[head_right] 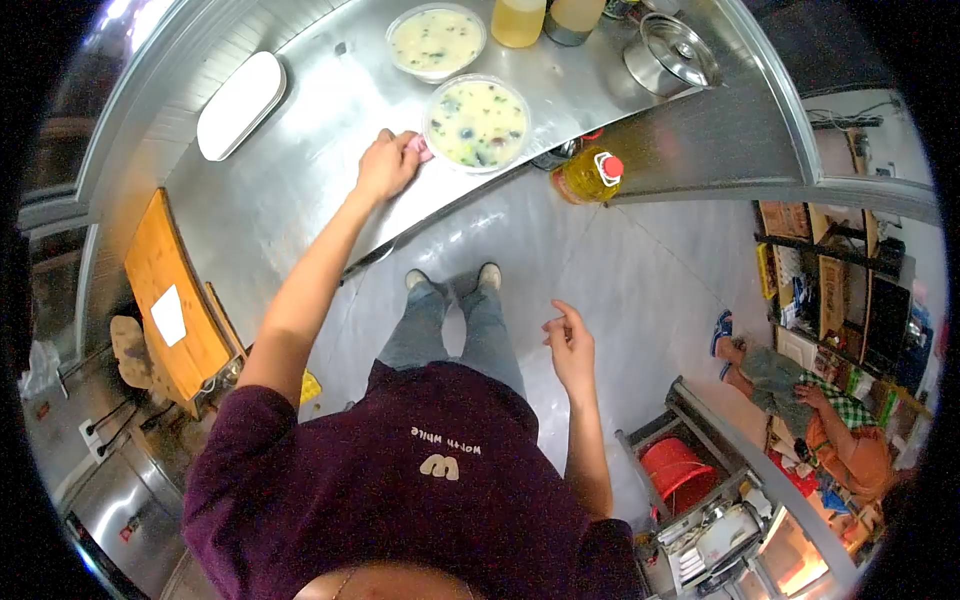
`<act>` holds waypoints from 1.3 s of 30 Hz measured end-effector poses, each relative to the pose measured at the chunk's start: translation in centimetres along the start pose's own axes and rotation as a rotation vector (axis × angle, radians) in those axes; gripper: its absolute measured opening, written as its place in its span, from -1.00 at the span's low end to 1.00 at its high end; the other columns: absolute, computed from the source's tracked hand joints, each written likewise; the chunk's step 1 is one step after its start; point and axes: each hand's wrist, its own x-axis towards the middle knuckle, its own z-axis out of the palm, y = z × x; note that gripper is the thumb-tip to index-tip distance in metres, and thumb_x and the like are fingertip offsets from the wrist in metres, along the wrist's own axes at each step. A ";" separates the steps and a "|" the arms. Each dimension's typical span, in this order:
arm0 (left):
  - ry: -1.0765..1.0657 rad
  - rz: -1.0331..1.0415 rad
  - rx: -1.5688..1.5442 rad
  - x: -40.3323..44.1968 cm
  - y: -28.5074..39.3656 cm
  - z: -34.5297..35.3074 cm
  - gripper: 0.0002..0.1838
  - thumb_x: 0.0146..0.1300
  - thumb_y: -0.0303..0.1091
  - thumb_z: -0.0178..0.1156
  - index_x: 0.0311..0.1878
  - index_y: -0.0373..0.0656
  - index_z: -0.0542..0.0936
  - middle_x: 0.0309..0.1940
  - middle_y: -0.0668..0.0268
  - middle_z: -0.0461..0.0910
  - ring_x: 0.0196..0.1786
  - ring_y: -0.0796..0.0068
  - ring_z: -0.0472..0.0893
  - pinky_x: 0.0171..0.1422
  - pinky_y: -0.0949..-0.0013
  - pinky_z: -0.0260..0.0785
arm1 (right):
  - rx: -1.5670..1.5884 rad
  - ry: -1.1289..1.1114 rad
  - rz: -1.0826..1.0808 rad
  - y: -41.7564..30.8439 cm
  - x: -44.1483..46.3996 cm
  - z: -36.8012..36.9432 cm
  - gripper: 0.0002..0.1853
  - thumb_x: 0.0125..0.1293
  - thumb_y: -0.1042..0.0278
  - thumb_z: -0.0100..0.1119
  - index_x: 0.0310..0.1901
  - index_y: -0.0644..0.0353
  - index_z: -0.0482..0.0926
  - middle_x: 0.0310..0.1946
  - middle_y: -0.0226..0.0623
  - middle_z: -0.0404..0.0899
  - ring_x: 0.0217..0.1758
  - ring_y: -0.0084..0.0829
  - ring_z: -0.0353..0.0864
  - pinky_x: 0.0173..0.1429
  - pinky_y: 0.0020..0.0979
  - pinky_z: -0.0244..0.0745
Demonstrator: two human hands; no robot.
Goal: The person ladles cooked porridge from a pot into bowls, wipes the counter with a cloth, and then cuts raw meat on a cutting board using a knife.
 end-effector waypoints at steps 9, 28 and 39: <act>-0.002 0.194 0.033 -7.4 2.1 2.4 -0.82 0.08 -0.26 0.08 -0.23 0.07 0.58 -0.36 0.19 0.40 -0.29 0.17 0.52 -0.31 0.15 0.41 | -0.049 -0.093 -0.045 -1.6 1.8 1.6 -0.66 0.27 0.49 -0.09 0.08 0.21 0.40 -0.40 -0.34 0.51 -0.45 -0.61 0.43 -0.32 -0.60 0.34; -0.231 -0.457 0.070 -24.0 -21.0 -18.2 -0.61 0.06 -0.50 -0.03 0.01 -0.10 0.51 -0.06 0.03 0.46 -0.03 0.04 0.48 0.09 0.16 0.33 | 0.001 -0.065 -0.080 -7.8 9.6 6.5 -0.71 0.27 0.39 -0.04 0.00 0.24 0.47 -0.46 -0.35 0.50 -0.50 -0.61 0.45 -0.38 -0.56 0.41; -0.263 -0.430 -1.122 0.3 1.3 -5.1 -0.65 0.34 -0.15 -0.10 0.07 -0.13 0.41 -0.32 0.40 0.46 -0.26 0.60 0.47 -0.20 0.51 0.36 | 0.082 -0.102 -0.238 -10.2 23.6 2.4 -0.65 0.26 0.39 -0.03 0.09 0.23 0.38 -0.51 -0.32 0.52 -0.62 -0.60 0.45 -0.52 -0.58 0.38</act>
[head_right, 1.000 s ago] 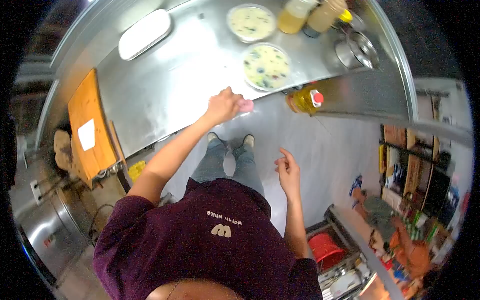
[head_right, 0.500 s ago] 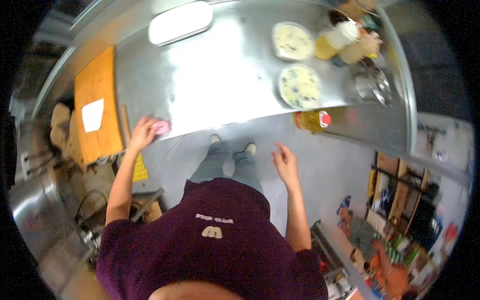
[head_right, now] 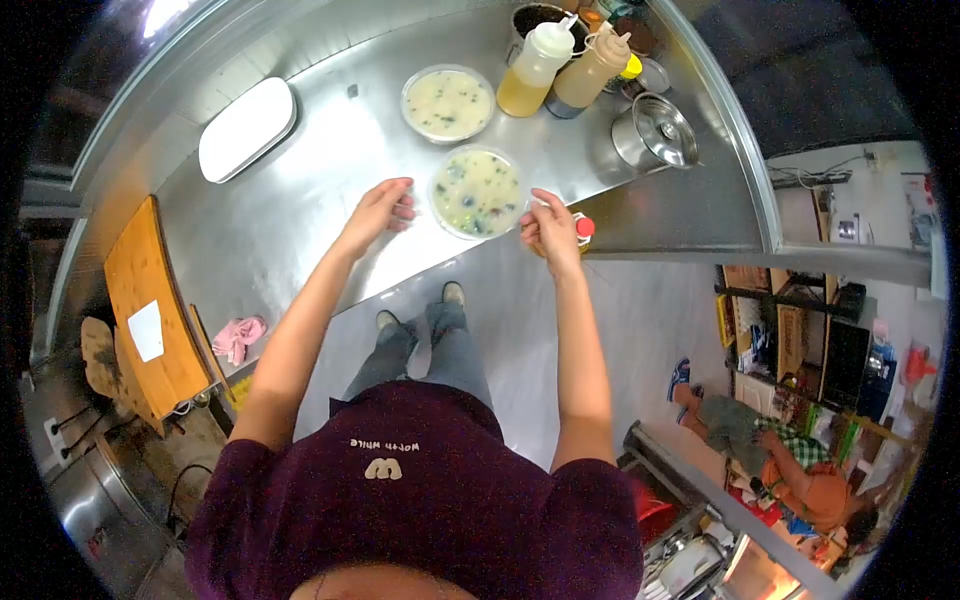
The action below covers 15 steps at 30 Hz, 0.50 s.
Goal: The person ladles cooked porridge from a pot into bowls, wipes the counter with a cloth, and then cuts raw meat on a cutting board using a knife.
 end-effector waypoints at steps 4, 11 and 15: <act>0.065 0.013 0.003 1.8 0.2 4.0 -0.71 0.34 -0.19 -0.07 -0.05 -0.20 0.43 -0.45 0.42 0.43 -0.42 0.65 0.42 -0.33 0.56 0.33 | 0.092 -0.091 0.152 -2.4 0.1 0.3 -0.63 0.23 0.42 0.01 0.09 0.23 0.37 -0.56 -0.36 0.50 -0.65 -0.62 0.42 -0.55 -0.62 0.32; 0.255 0.124 0.026 1.5 -1.8 4.9 -0.88 0.30 -0.40 -0.03 -0.17 -0.21 0.42 -0.51 0.46 0.41 -0.50 0.71 0.35 -0.42 0.60 0.23 | 0.195 -0.180 0.178 -2.1 1.1 0.9 -0.64 0.17 0.52 0.03 0.05 0.28 0.38 -0.62 -0.41 0.46 -0.68 -0.67 0.33 -0.60 -0.63 0.21; 0.328 0.140 -0.075 -0.4 -0.6 3.9 -0.90 0.30 -0.39 -0.03 -0.20 -0.19 0.43 -0.51 0.48 0.41 -0.51 0.72 0.34 -0.42 0.60 0.21 | 0.180 -0.195 0.155 -4.5 0.5 2.8 -0.64 0.18 0.52 0.01 0.04 0.28 0.37 -0.62 -0.42 0.45 -0.67 -0.68 0.32 -0.59 -0.63 0.21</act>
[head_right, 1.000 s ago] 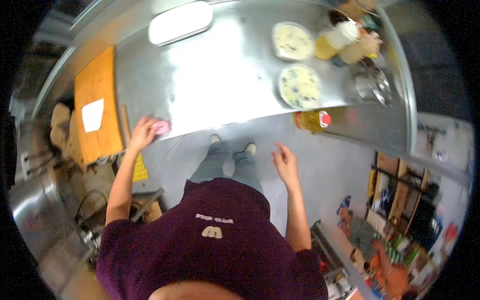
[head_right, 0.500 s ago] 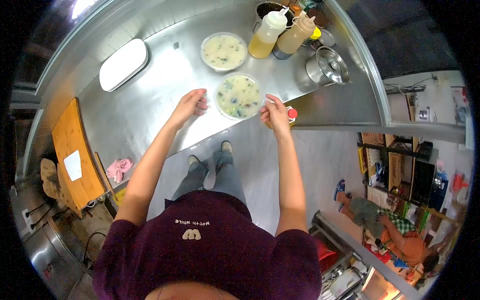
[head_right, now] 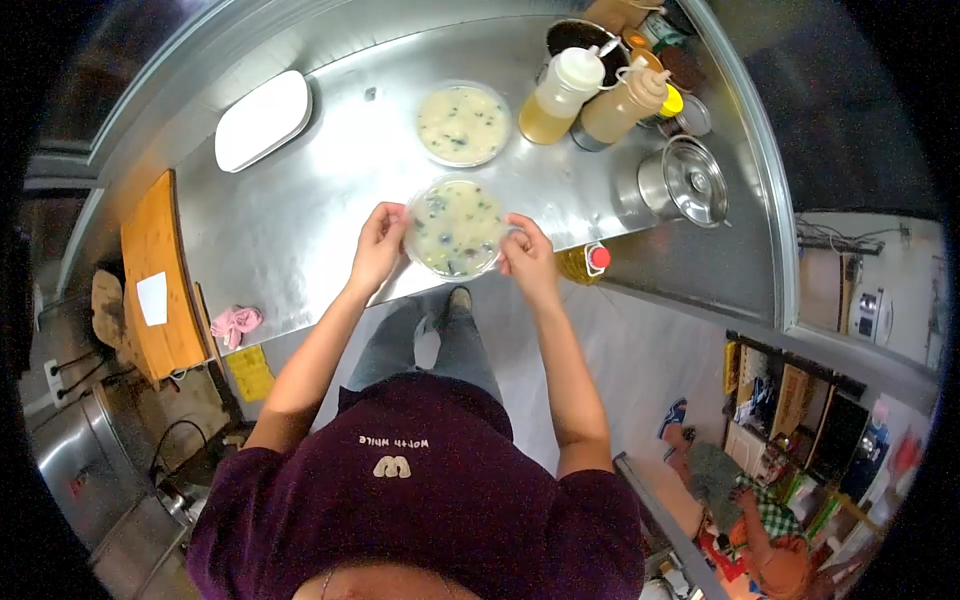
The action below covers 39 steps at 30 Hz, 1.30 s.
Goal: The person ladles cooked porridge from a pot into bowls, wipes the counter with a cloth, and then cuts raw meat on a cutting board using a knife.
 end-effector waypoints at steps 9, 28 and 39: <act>0.143 0.076 -0.024 1.3 2.5 -8.2 -0.86 0.32 -0.34 -0.04 -0.26 -0.19 0.45 -0.52 0.49 0.41 -0.51 0.74 0.31 -0.44 0.62 0.16 | 0.092 -0.156 -0.007 -1.3 2.4 8.3 -0.65 0.18 0.53 0.01 0.05 0.27 0.37 -0.61 -0.43 0.43 -0.65 -0.66 0.32 -0.54 -0.63 0.22; 0.276 0.134 0.986 -5.4 0.2 -26.3 -0.61 0.12 -0.38 0.13 0.07 -0.07 0.46 -0.12 0.17 0.46 -0.03 0.24 0.45 -0.02 0.33 0.33 | -0.042 -0.097 0.039 1.7 4.8 13.6 -0.67 0.27 0.43 -0.03 0.07 0.27 0.39 -0.50 -0.41 0.48 -0.50 -0.64 0.41 -0.40 -0.62 0.34; 0.557 -0.036 1.161 -16.4 -6.3 -33.2 -0.57 0.00 -0.52 0.19 0.02 -0.12 0.45 0.00 0.13 0.39 -0.07 0.13 0.47 -0.03 0.23 0.36 | -0.382 -0.761 0.134 2.2 -1.4 19.2 -0.70 0.26 0.43 0.01 0.04 0.19 0.45 -0.35 -0.35 0.53 -0.30 -0.59 0.50 -0.22 -0.56 0.42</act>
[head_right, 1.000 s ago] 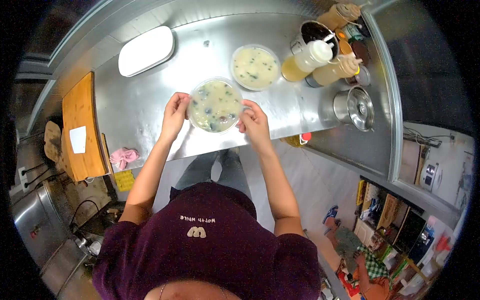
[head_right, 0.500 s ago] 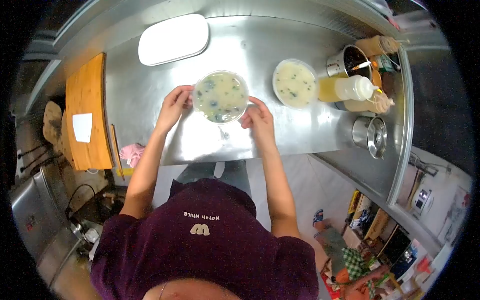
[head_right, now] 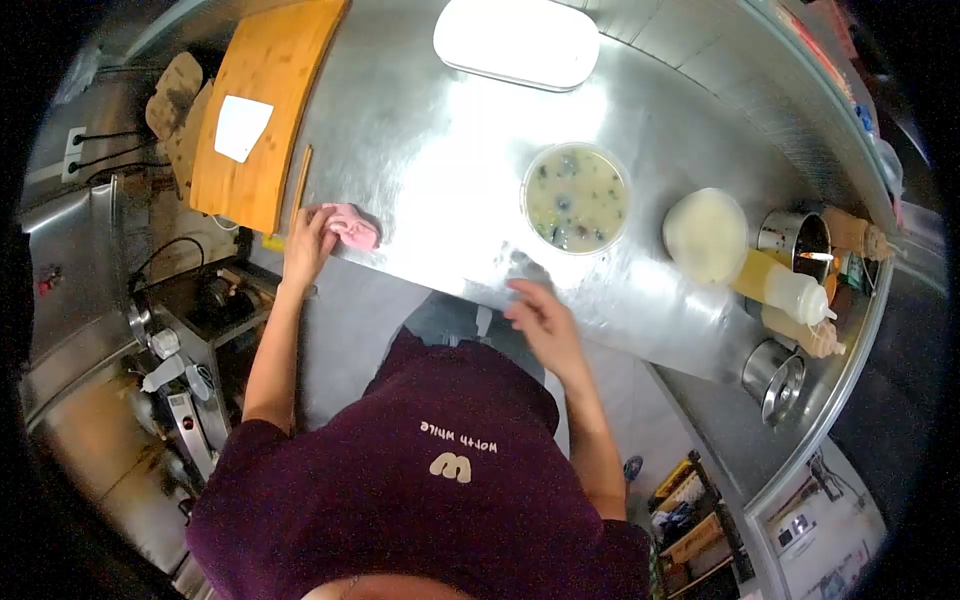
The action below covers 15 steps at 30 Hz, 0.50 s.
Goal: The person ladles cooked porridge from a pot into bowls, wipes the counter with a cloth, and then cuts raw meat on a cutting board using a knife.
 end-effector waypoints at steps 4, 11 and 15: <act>-0.078 -0.080 -0.230 -1.5 3.4 -0.9 -0.59 -0.02 -0.57 0.18 -0.02 -0.17 0.47 -0.08 0.19 0.46 -0.21 0.28 0.54 -0.19 0.32 0.42 | -0.221 -0.120 -0.152 -2.1 3.6 4.7 -0.68 0.25 0.33 0.02 0.02 0.24 0.45 -0.37 -0.23 0.55 -0.35 -0.49 0.52 -0.24 -0.52 0.42; 0.042 0.204 -0.552 -3.2 13.8 -0.8 -0.60 -0.01 -0.61 0.13 -0.02 -0.17 0.46 -0.05 0.14 0.47 -0.19 0.25 0.55 -0.19 0.36 0.43 | 0.087 -0.278 -0.031 -2.0 5.0 7.2 -0.31 0.20 0.06 0.14 0.25 0.28 0.17 -0.04 -0.09 0.45 -0.02 -0.38 0.46 0.01 -0.38 0.39; 0.186 0.199 -0.658 -0.4 17.5 -0.5 -0.51 -0.01 -0.52 0.19 0.07 -0.22 0.38 -0.05 0.10 0.48 -0.13 0.21 0.55 -0.12 0.33 0.42 | 0.329 -0.185 0.101 -7.6 3.9 5.3 -0.43 0.15 0.18 0.21 0.17 0.18 0.31 -0.22 -0.37 0.52 -0.28 -0.67 0.47 -0.34 -0.64 0.38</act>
